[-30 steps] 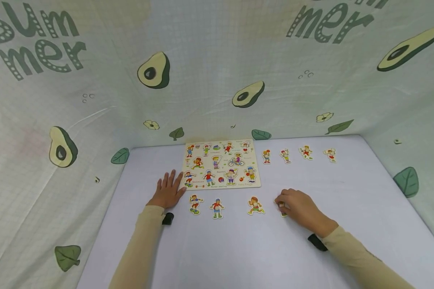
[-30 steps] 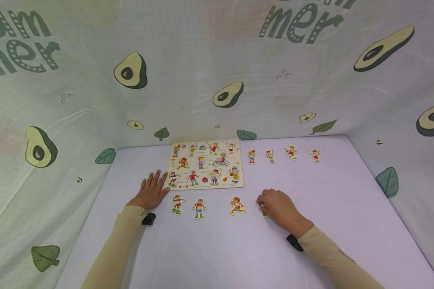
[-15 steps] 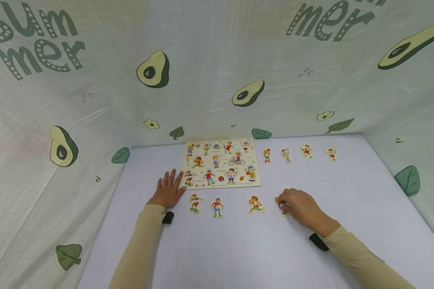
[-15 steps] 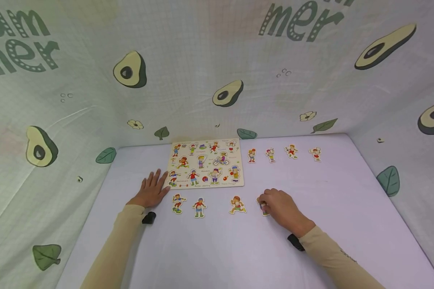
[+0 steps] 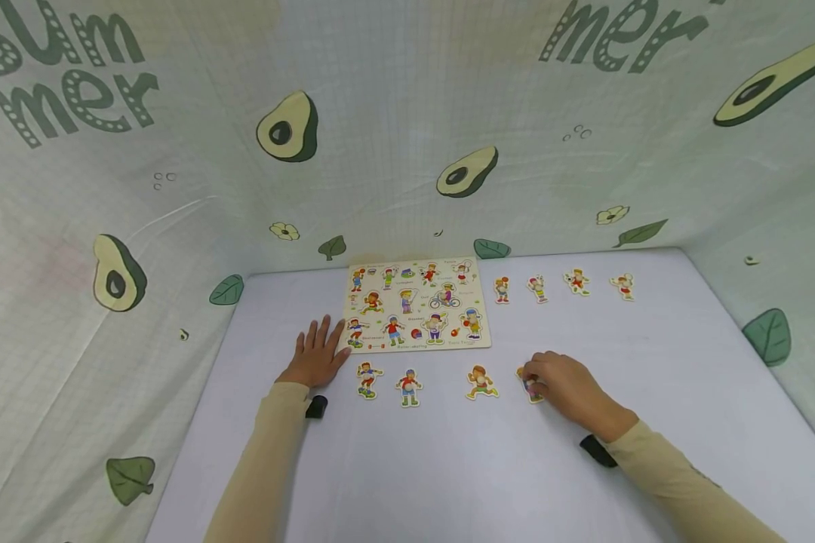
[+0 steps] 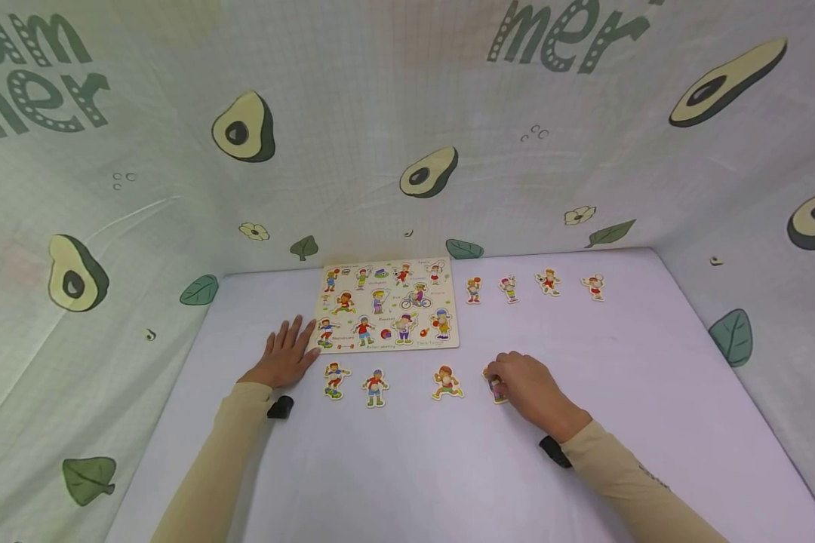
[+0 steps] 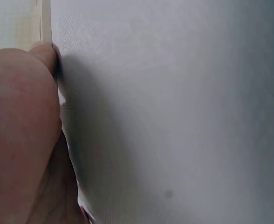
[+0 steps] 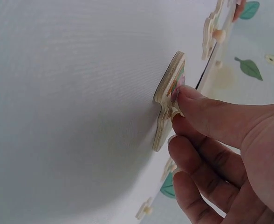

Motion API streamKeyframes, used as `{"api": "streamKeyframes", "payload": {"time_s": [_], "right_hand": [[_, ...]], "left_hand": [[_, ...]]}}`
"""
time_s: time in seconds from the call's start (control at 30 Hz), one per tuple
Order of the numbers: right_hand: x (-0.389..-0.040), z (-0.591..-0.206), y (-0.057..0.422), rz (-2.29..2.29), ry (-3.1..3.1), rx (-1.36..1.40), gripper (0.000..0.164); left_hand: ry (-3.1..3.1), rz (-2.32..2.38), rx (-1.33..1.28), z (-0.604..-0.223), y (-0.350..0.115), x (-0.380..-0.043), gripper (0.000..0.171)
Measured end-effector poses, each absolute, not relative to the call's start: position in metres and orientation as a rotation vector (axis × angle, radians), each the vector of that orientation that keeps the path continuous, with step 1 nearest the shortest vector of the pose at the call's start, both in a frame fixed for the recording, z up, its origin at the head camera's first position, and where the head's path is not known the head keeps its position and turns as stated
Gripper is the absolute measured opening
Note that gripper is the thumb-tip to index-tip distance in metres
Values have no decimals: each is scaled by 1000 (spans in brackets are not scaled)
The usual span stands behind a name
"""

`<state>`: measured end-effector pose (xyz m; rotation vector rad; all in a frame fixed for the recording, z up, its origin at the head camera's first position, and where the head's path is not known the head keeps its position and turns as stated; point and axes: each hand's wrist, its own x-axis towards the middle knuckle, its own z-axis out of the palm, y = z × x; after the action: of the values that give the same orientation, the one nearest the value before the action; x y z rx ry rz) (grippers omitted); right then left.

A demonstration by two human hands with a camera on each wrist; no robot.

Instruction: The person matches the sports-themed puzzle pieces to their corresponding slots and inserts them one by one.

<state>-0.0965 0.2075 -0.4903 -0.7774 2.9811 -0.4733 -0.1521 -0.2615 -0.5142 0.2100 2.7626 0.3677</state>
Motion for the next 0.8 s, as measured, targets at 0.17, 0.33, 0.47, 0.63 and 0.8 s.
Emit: {"api": "streamKeyframes", "payload": {"time_s": [0.17, 0.33, 0.47, 0.63, 0.8], "right_hand": [[-97, -491, 207, -444, 2985, -797, 24], [-97, -491, 206, -429, 2986, -808, 24], [-97, -491, 205, -422, 2988, -812, 24], [-98, -489, 205, -421, 2986, -829, 23], [-102, -487, 204, -415, 2980, -839, 20]], "left_hand": [[2753, 368, 198, -514, -261, -152, 71], [2752, 350, 185, -522, -264, -155, 72], [2737, 321, 176, -523, -264, -157, 72], [2723, 309, 171, -515, -260, -156, 71], [2730, 305, 182, -519, -262, -158, 71]]}}
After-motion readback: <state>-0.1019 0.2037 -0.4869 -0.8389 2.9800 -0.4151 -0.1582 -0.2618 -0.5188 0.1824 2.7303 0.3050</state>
